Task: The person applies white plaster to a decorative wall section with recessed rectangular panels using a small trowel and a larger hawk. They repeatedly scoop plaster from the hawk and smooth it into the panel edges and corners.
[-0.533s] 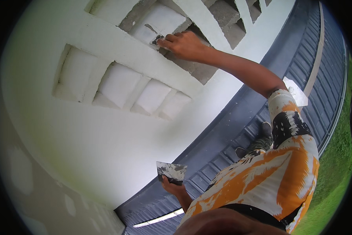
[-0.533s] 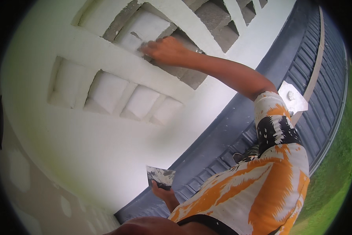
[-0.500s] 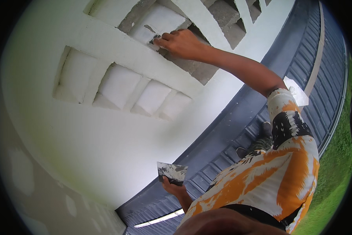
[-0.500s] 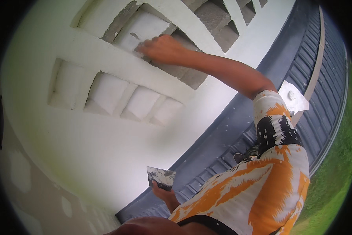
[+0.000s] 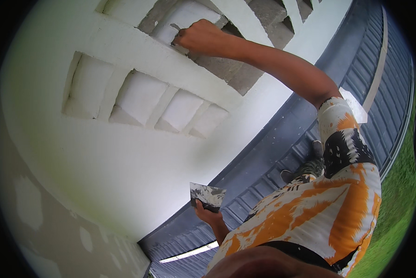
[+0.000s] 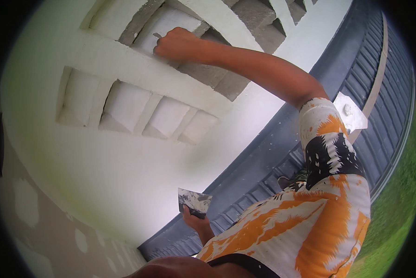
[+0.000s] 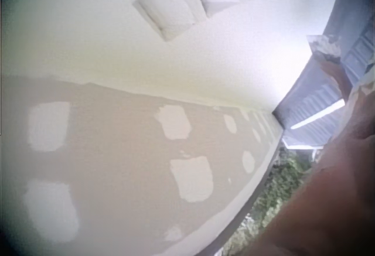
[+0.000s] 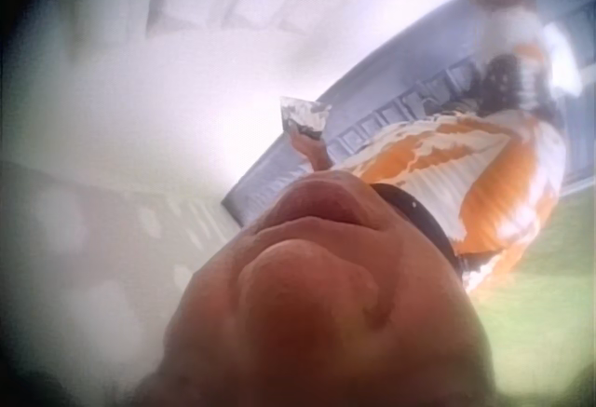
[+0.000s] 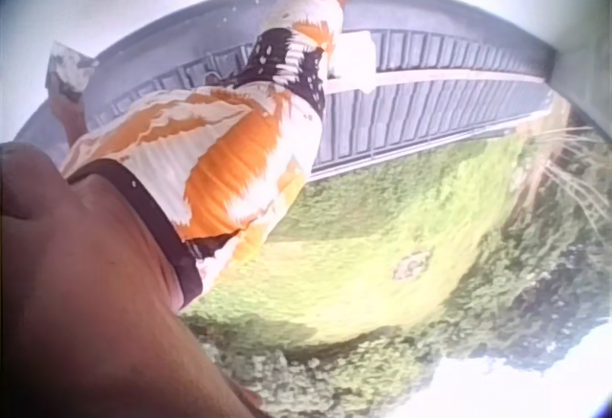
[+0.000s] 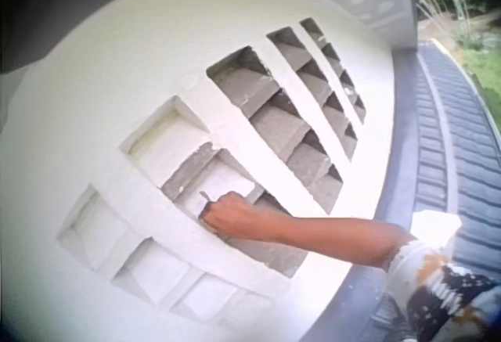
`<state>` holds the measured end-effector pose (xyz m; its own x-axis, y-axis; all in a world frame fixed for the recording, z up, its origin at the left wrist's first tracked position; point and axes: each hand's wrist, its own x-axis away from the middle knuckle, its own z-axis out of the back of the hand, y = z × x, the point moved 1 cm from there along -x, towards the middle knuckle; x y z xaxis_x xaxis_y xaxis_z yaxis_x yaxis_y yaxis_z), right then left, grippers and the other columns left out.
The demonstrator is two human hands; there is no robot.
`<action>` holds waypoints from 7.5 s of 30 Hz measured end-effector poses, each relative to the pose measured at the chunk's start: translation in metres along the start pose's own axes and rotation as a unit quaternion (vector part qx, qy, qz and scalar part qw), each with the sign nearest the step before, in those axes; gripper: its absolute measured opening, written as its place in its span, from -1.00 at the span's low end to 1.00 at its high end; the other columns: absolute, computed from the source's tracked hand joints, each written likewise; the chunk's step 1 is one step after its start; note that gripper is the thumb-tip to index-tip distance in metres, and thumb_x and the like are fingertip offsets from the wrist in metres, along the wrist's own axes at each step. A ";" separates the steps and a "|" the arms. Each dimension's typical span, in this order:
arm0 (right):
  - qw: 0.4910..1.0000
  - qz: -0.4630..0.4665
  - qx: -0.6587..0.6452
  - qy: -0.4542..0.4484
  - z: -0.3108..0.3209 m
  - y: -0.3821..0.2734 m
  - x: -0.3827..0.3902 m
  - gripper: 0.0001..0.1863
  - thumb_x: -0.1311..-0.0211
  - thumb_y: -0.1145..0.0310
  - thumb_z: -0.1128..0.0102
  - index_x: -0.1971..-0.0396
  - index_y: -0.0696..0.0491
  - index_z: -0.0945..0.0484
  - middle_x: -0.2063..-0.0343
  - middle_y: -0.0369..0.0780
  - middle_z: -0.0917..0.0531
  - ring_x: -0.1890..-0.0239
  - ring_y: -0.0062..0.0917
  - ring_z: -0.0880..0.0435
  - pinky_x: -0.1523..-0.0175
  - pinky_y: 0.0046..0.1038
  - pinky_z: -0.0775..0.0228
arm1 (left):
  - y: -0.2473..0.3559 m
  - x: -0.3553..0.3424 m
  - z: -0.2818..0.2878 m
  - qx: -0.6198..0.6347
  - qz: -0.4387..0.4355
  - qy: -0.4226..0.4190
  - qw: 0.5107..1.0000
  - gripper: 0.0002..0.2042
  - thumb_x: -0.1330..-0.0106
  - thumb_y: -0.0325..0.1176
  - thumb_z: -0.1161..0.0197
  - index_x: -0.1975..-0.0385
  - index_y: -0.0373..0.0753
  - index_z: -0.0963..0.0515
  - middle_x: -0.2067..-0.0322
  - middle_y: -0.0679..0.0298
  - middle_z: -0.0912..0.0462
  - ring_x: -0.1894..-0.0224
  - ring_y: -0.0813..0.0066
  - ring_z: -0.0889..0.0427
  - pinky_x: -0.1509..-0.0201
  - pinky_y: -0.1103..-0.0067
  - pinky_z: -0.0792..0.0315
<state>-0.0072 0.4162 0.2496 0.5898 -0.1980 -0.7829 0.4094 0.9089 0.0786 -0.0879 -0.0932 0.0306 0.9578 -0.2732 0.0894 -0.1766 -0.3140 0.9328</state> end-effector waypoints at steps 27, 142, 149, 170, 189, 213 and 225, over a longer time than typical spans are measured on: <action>0.996 -0.057 0.016 0.060 0.016 -0.002 0.080 -0.50 0.10 0.57 -0.24 0.06 -0.14 -0.63 0.38 -0.32 -0.69 0.47 -0.41 -0.68 0.43 -0.40 -0.51 | -0.021 -0.001 0.014 0.054 0.017 0.041 0.998 -0.62 -0.33 -0.32 -0.06 -0.07 -0.42 -0.38 0.12 0.09 -0.57 0.11 0.24 -0.66 0.09 0.36 -0.63; 1.000 -0.007 -0.020 0.006 0.021 0.010 0.016 -0.48 0.04 0.54 -0.11 -0.03 -0.08 -0.54 0.38 -0.23 -0.66 0.52 -0.28 -0.69 0.52 -0.30 -0.49 | -0.046 0.034 -0.092 0.315 0.123 0.074 0.938 -0.68 -0.43 -0.29 0.01 -0.08 -0.29 -0.46 0.04 0.21 -0.64 0.07 0.32 -0.68 0.11 0.42 -0.63; 1.000 0.019 0.012 -0.021 -0.005 0.016 -0.006 -0.50 -0.02 0.53 -0.08 -0.04 -0.10 -0.54 0.31 -0.20 -0.68 0.49 -0.26 -0.70 0.51 -0.29 -0.49 | -0.033 0.021 -0.108 0.323 0.120 0.044 0.938 -0.65 -0.44 -0.28 0.01 -0.12 -0.32 -0.43 -0.03 0.14 -0.59 -0.06 0.20 -0.60 -0.15 0.28 -0.48; 0.999 -0.019 0.016 -0.040 0.022 0.012 0.080 -0.53 -0.06 0.51 -0.12 -0.02 -0.20 -0.57 0.34 -0.27 -0.67 0.52 -0.30 -0.69 0.50 -0.29 -0.50 | -0.054 0.035 -0.047 0.312 0.093 0.081 0.942 -0.64 -0.43 -0.28 -0.01 -0.13 -0.33 -0.38 -0.01 0.10 -0.57 -0.02 0.21 -0.62 -0.09 0.28 -0.52; 0.991 -0.126 0.005 -0.034 0.025 0.020 0.092 -0.56 -0.13 0.50 -0.11 -0.01 -0.20 -0.60 0.29 -0.23 -0.69 0.40 -0.21 -0.70 0.31 -0.21 -0.53 | -0.056 0.038 -0.063 0.295 0.117 0.045 0.947 -0.67 -0.40 -0.28 -0.04 -0.07 -0.32 -0.41 0.07 0.12 -0.61 0.07 0.23 -0.67 0.02 0.32 -0.59; 0.157 -0.587 -0.773 -0.182 0.032 -0.058 0.251 -0.76 -0.41 0.23 -0.04 0.10 0.06 -0.50 0.58 -0.28 -0.60 0.67 -0.66 -0.49 0.57 -0.62 -0.32 | -0.032 0.026 -0.149 0.283 0.124 -0.058 0.949 -0.61 -0.46 -0.28 0.05 -0.19 -0.36 -0.35 -0.07 0.11 -0.54 -0.10 0.20 -0.56 -0.20 0.26 -0.42; 0.761 -0.140 -0.632 -0.050 0.105 -0.004 0.187 -0.75 -0.28 0.59 -0.17 0.07 0.12 -0.63 0.50 -0.26 -0.55 0.54 -0.68 -0.44 0.42 -0.62 -0.37 | 0.033 0.031 -0.289 0.196 0.094 -0.175 0.960 -0.66 -0.40 -0.36 -0.06 -0.09 -0.41 -0.42 0.01 0.11 -0.60 0.04 0.26 -0.64 -0.06 0.36 -0.52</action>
<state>0.1749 0.3367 0.1675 0.6790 -0.4180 -0.6035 -0.4298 0.4400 -0.7884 0.0014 0.1507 0.1653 0.7779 -0.6258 0.0576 -0.4770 -0.5282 0.7025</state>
